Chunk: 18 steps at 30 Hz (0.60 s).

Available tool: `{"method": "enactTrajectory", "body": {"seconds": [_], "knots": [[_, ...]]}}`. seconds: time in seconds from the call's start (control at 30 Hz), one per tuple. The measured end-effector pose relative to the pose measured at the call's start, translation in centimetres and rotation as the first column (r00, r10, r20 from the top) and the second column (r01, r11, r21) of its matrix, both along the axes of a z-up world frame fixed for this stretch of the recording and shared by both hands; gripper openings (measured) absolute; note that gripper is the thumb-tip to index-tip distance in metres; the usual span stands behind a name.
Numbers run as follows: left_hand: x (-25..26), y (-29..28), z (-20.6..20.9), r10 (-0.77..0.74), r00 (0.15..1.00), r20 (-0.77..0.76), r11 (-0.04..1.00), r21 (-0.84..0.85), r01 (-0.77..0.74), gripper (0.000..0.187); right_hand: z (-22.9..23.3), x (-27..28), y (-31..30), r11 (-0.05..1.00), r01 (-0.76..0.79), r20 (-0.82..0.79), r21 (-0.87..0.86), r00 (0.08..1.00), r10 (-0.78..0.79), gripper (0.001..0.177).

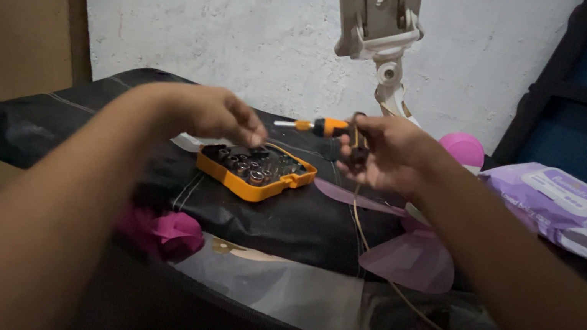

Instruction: The person disassembles a small pink and white electric fan using a screwdriver. They remove screws from the fan head and base, detach the fan blades, and separate the motor housing from the stand.

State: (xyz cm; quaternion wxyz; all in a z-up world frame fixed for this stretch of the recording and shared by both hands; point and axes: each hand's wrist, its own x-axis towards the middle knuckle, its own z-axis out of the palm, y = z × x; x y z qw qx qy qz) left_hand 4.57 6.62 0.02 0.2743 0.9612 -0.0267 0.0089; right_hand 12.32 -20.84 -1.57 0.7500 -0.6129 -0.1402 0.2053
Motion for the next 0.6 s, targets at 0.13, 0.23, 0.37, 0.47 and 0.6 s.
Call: {"method": "enactTrajectory", "body": {"seconds": [0.13, 0.23, 0.37, 0.47, 0.6], "knots": [[0.5, -0.4, -0.7, 0.015, 1.000, -0.009, 0.997, 0.073, -0.014, 0.036, -1.1, -2.0, -1.7, 0.994, 0.065, -0.022, 0.085, 0.998, -0.064, 0.014], [0.5, -0.9, -0.7, 0.044, 0.999, 0.023, 0.994, 0.100, -0.046, 0.029, -1.3, -3.0, -2.4, 0.977, 0.156, -0.116, 0.142, 0.983, -0.141, 0.015], [0.0, -1.8, -0.2, 0.118, 0.991, 0.056, 0.988, 0.095, -0.123, 0.027, -1.6, -3.9, -2.5, 0.975, 0.160, -0.120, 0.152, 0.982, -0.143, 0.017], [-0.3, -2.5, 0.0, 0.222, 0.970, 0.099, 0.950, 0.203, -0.238, 0.024, -1.9, -4.2, -2.2, 0.968, 0.203, -0.169, 0.148, 0.969, -0.178, 0.019], [-0.3, -3.2, -0.1, 0.224, 0.968, 0.115, 0.941, 0.235, -0.245, 0.023, -2.5, -4.3, -2.5, 0.965, 0.158, -0.224, 0.208, 0.968, -0.111, 0.022]]}}
